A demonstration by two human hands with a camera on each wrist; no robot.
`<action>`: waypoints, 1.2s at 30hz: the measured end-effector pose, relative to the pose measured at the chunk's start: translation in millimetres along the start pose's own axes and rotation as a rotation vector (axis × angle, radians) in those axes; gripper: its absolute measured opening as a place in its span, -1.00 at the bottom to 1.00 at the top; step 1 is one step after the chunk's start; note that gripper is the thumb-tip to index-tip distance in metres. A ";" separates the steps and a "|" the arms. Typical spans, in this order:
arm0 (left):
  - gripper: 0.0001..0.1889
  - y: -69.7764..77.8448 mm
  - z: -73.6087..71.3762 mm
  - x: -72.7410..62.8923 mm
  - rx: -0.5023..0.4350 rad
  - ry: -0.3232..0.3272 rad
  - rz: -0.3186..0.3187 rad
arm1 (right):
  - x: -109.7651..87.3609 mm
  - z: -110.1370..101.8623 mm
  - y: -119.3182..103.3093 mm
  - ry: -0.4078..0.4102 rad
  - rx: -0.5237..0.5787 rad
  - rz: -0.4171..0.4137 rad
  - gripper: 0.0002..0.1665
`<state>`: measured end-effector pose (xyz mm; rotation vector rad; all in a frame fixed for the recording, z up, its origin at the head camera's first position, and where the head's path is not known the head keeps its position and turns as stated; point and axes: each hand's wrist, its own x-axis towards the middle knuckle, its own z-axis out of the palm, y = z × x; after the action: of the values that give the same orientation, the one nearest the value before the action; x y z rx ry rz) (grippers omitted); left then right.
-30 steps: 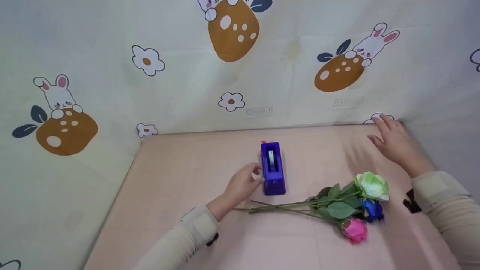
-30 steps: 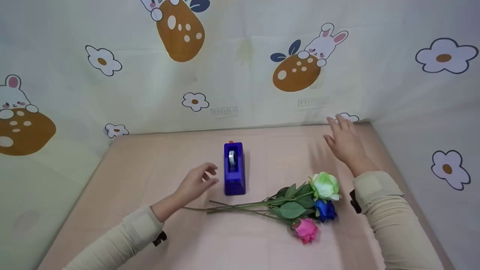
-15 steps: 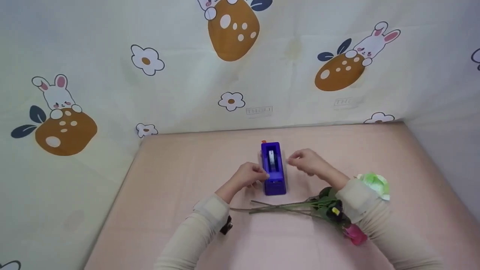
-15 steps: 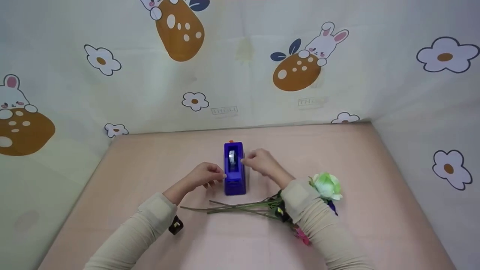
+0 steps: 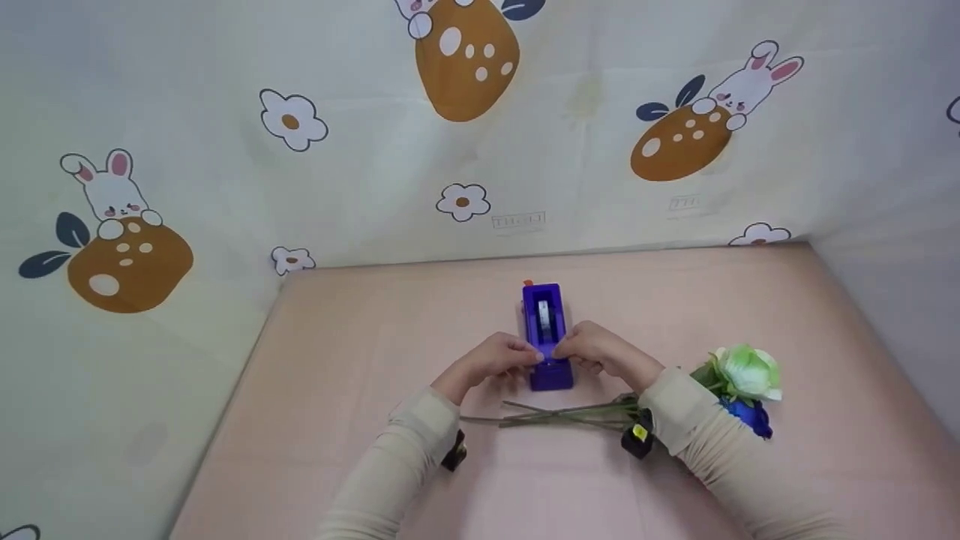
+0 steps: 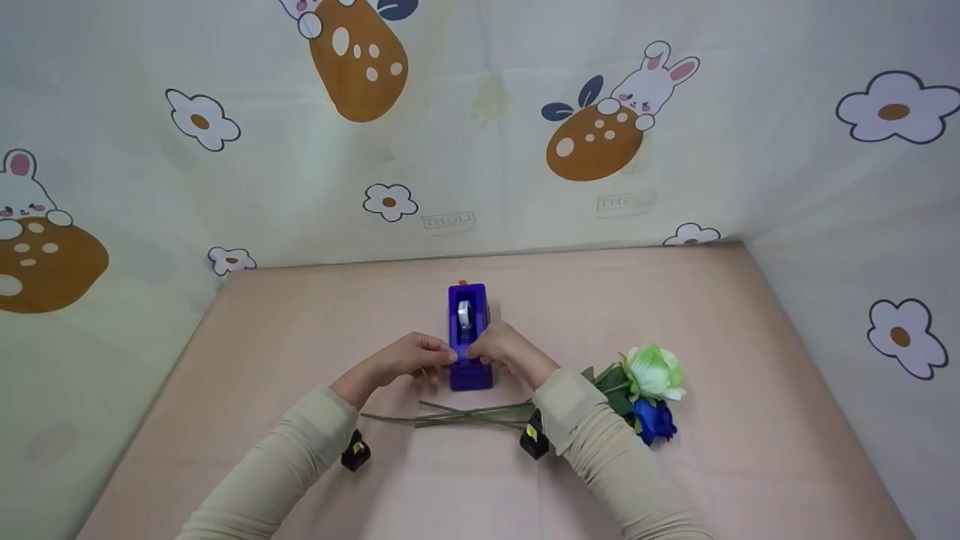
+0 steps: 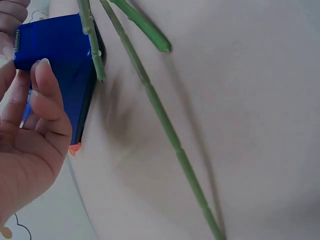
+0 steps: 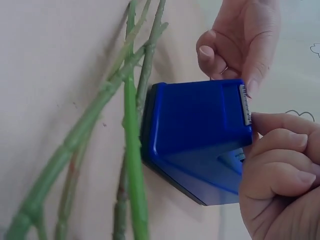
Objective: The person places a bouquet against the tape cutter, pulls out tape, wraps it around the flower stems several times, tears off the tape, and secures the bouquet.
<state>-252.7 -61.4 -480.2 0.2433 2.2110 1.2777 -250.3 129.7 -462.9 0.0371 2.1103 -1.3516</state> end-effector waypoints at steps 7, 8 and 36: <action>-0.78 -2.1 5.0 0.9 -0.048 0.040 -0.033 | 0.7 5.4 -2.3 0.056 0.003 0.029 -0.61; -0.78 -2.5 5.4 0.9 -0.054 0.045 -0.038 | 0.9 5.5 -3.4 0.052 0.008 0.037 -0.62; -0.81 0.9 1.2 -1.3 -0.010 0.006 -0.042 | -39.1 7.3 5.6 -0.243 0.348 0.008 -0.63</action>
<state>-251.2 -60.6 -479.5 0.1885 2.2027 1.2675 -213.4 138.0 -449.4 0.0223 1.6576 -1.6167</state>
